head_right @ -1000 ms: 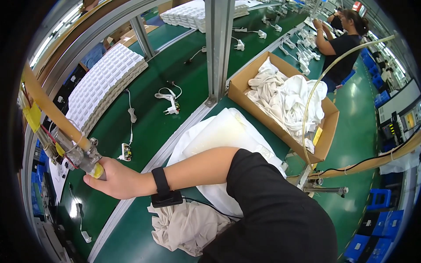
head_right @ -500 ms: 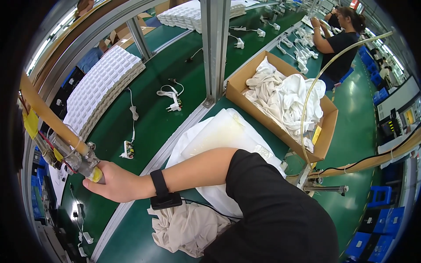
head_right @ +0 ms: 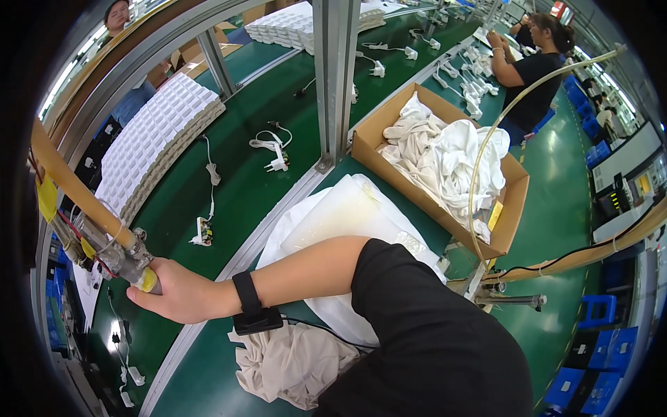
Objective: The person picks up a circuit board and applies glue to it using a dispenser. They then set the board back on the conveyor belt and move a power cord aside before repeating the process with another board.
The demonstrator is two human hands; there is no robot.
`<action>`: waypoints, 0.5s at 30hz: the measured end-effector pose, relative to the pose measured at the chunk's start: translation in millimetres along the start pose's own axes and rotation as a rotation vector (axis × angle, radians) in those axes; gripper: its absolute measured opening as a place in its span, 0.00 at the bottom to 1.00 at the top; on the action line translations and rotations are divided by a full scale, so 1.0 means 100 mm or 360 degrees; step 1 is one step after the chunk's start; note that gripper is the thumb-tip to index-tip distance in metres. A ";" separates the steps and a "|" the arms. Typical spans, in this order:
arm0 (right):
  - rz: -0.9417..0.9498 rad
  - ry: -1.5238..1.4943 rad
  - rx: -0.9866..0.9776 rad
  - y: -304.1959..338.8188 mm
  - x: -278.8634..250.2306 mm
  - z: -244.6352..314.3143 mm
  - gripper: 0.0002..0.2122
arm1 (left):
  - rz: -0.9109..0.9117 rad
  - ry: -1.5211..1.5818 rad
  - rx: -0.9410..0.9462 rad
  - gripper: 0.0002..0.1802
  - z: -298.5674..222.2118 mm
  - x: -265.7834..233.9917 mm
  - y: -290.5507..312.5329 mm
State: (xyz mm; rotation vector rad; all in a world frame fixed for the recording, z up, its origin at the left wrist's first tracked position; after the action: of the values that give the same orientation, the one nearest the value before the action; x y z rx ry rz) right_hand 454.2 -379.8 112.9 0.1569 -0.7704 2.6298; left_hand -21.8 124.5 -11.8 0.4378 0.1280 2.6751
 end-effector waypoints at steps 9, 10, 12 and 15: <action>-0.0039 -0.0055 -0.0096 0.00 0.02 0.06 0.08 | -0.0589 0.0476 0.0043 0.14 -0.03 -0.02 -0.07; -0.0061 -0.0065 -0.0138 0.01 0.01 0.09 0.07 | -0.0599 0.0438 0.0017 0.14 -0.05 -0.02 -0.06; -0.0057 -0.0064 -0.0112 0.01 0.00 0.08 0.07 | -0.0626 0.0364 -0.0036 0.14 -0.09 -0.05 -0.06; -0.0033 -0.0084 -0.0085 -0.01 0.03 0.09 0.07 | -0.1119 0.0913 0.0110 0.15 0.03 -0.07 0.05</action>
State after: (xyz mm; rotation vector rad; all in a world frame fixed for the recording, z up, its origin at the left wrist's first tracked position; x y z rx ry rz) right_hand 451.8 -382.8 121.4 0.2191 -0.8514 2.5919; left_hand -16.4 117.2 -9.8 -0.3238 0.4498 2.0205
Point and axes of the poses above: each hand's wrist, its own y-axis away from the middle knuckle, its own x-axis out of the palm, z = x × y, the point moved 9 cm from there along -y, towards the middle knuckle, and after that the axes turned 14 degrees about z, right-handed, at the moved point
